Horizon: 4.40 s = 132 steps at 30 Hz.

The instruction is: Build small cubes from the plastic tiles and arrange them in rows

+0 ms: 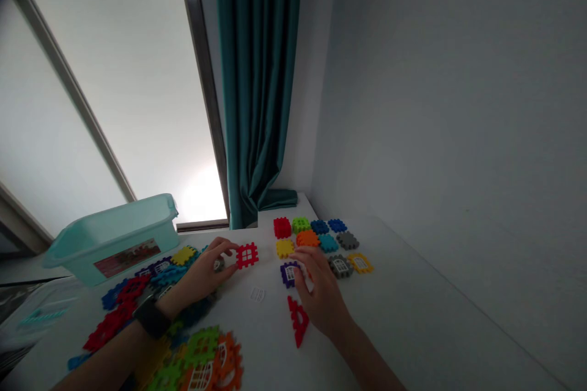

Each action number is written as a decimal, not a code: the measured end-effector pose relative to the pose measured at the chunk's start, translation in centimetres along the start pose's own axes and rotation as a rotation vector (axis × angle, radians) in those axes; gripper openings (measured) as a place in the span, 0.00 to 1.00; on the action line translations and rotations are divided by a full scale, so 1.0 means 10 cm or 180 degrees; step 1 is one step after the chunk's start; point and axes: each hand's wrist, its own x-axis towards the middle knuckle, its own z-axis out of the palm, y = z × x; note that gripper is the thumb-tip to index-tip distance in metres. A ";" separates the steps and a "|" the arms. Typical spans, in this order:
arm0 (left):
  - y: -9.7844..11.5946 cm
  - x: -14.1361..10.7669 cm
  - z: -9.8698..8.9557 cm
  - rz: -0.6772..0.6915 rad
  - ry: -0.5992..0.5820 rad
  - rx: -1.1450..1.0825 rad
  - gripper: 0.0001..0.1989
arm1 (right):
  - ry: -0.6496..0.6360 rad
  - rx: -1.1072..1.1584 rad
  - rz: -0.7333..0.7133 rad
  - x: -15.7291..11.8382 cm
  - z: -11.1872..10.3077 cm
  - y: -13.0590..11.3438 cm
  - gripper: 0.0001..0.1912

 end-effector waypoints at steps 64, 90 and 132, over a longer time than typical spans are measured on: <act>-0.49 1.53 0.79 -0.0121 -0.0568 -0.0158 0.18 | -0.0245 0.0012 -0.0044 -0.08 -0.02 -0.10 0.18; -0.19 0.83 0.28 -0.0092 -0.0874 -0.0081 0.13 | -0.0286 0.0109 -0.0069 -0.07 0.10 -0.06 0.16; -0.07 -1.01 -0.67 -0.0341 -0.0157 0.1079 0.09 | -0.2073 0.0044 -0.0980 0.28 1.10 -0.95 0.15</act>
